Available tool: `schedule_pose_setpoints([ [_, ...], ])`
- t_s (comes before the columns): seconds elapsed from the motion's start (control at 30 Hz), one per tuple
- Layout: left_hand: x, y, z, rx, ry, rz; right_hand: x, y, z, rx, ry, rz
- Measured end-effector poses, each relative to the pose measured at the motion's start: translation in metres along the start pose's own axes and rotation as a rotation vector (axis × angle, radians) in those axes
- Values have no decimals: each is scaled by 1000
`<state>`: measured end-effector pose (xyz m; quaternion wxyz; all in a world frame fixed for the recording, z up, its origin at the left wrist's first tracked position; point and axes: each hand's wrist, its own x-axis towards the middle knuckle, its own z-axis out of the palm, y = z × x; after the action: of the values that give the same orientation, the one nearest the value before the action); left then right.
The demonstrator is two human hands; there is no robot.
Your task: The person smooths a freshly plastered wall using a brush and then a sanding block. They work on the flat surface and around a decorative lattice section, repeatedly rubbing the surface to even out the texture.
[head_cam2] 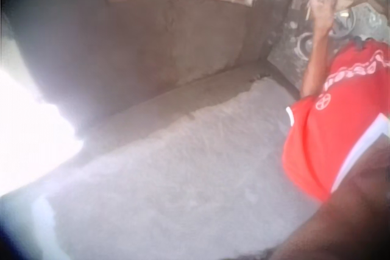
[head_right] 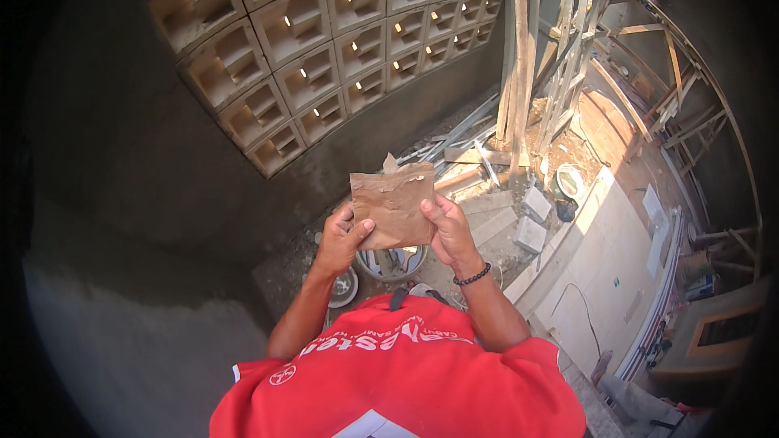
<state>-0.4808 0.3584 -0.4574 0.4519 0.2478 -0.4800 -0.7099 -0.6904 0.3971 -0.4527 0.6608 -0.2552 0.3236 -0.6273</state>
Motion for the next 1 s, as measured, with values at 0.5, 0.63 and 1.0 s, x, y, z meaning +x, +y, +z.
schedule_pose_setpoints([
  [0.5,6,18,-13,136,-10,81,-6,6,11,-324,-141,-16],
  [0.63,3,13,-17,52,-10,-30,-12,9,22,-320,-112,60],
  [1.0,-29,13,-9,-180,87,-110,-13,31,32,-208,131,-353],
])
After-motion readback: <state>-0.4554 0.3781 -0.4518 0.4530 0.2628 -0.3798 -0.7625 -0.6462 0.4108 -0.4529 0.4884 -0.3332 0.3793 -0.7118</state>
